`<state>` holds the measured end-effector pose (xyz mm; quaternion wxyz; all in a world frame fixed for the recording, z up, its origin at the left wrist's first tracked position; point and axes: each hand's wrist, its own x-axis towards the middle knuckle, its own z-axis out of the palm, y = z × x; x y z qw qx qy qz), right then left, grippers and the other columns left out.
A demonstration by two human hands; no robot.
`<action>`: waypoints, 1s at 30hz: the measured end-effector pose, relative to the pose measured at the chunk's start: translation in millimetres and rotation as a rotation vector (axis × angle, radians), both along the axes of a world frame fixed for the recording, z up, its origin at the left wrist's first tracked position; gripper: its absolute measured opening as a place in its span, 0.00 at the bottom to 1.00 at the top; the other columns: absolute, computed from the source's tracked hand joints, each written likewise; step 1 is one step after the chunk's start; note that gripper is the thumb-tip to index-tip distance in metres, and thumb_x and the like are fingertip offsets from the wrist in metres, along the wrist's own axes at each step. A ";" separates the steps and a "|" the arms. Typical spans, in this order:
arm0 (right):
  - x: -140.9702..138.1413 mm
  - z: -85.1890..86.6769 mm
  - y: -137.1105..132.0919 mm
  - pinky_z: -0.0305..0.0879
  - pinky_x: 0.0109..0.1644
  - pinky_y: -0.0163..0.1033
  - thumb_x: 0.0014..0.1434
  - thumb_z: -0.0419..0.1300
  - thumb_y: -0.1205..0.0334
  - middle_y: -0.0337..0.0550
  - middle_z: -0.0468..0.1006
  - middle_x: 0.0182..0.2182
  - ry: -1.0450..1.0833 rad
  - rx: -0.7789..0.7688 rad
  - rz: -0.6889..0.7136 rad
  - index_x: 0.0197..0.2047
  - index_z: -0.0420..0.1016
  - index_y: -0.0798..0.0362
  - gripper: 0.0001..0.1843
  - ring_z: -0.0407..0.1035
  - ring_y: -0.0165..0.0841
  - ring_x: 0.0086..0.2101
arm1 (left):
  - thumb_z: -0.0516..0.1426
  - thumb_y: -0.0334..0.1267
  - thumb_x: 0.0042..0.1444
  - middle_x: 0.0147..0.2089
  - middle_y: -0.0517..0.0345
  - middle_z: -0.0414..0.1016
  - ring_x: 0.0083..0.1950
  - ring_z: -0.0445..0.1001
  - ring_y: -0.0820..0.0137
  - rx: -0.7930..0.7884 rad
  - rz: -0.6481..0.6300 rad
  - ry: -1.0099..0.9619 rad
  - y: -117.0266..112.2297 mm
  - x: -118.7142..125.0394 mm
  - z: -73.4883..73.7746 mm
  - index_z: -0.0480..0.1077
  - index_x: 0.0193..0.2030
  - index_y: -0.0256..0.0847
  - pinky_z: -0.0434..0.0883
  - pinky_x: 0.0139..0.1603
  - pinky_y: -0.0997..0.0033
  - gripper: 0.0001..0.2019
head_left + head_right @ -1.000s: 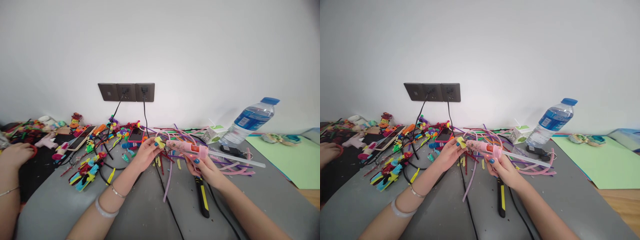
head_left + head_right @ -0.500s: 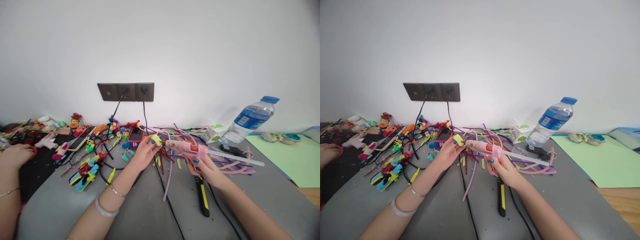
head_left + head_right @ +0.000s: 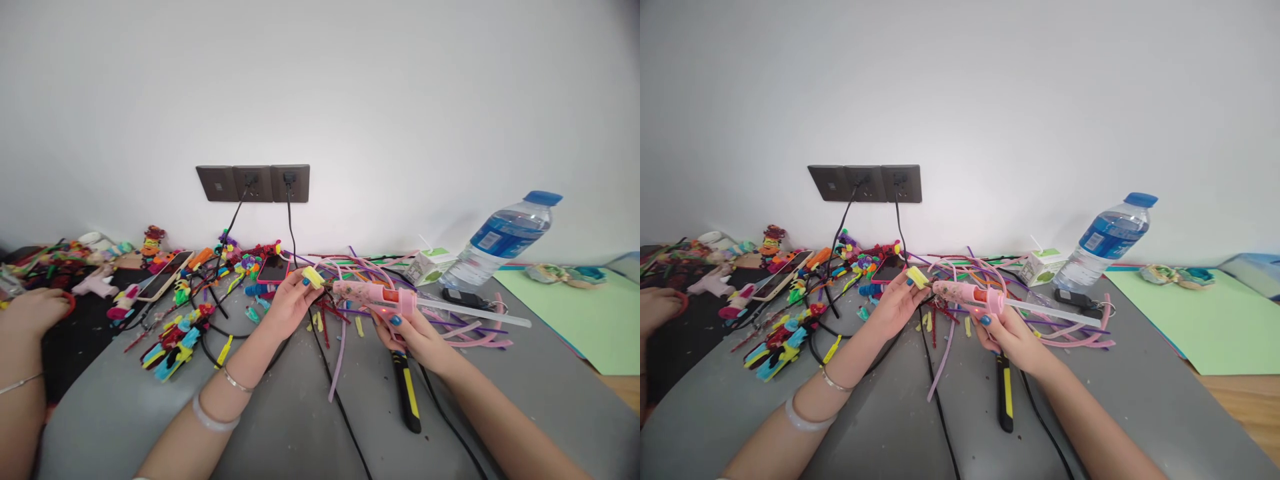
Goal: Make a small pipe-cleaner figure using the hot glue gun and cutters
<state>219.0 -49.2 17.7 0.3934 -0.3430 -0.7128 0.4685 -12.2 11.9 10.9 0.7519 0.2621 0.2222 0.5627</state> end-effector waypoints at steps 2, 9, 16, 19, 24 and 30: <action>0.6 1.8 -0.6 0.46 0.22 0.37 0.68 0.44 0.38 0.31 0.58 0.13 0.006 -0.008 -0.009 0.30 0.61 0.50 0.26 0.48 0.27 0.16 | 0.71 0.33 0.42 0.38 0.59 0.80 0.41 0.78 0.71 -0.002 0.016 0.010 0.6 -0.8 0.1 0.75 0.39 0.40 0.73 0.49 0.68 0.16; 4.9 7.7 -1.8 0.40 0.19 0.37 0.62 0.49 0.32 0.32 0.56 0.11 0.194 -0.009 -0.150 0.29 0.66 0.52 0.30 0.45 0.26 0.14 | 0.69 0.32 0.44 0.38 0.57 0.79 0.40 0.77 0.70 -0.025 0.020 0.025 3.5 -1.7 -3.6 0.74 0.39 0.39 0.72 0.46 0.68 0.15; 24.1 23.4 -27.0 0.45 0.18 0.33 0.57 0.62 0.44 0.28 0.55 0.08 0.640 -0.082 -0.478 0.23 0.64 0.50 0.22 0.45 0.23 0.10 | 0.67 0.30 0.45 0.33 0.58 0.78 0.34 0.75 0.71 -0.083 0.024 -0.004 5.2 1.0 -5.3 0.73 0.35 0.38 0.73 0.40 0.69 0.10; 42.4 25.5 -53.2 0.53 0.19 0.32 0.57 0.63 0.48 0.30 0.57 0.10 0.779 -0.132 -0.667 0.18 0.57 0.52 0.26 0.49 0.21 0.10 | 0.65 0.30 0.47 0.33 0.58 0.77 0.33 0.75 0.72 -0.084 0.004 -0.002 4.5 1.6 -5.5 0.74 0.34 0.37 0.73 0.39 0.70 0.07; 71.2 14.9 -103.0 0.52 0.14 0.28 0.52 0.64 0.63 0.28 0.55 0.13 0.973 -0.337 -0.991 0.23 0.63 0.52 0.13 0.48 0.18 0.09 | 0.64 0.29 0.48 0.35 0.56 0.78 0.34 0.75 0.73 -0.078 -0.048 0.023 4.5 2.9 -8.8 0.75 0.34 0.36 0.74 0.38 0.72 0.06; 91.1 -6.6 -132.6 0.53 0.16 0.25 0.47 0.62 0.72 0.25 0.51 0.18 1.084 -0.453 -1.125 0.28 0.67 0.53 0.08 0.47 0.16 0.12 | 0.63 0.28 0.47 0.33 0.57 0.78 0.33 0.75 0.72 -0.111 -0.111 0.066 3.7 4.2 -9.6 0.74 0.32 0.37 0.73 0.38 0.72 0.05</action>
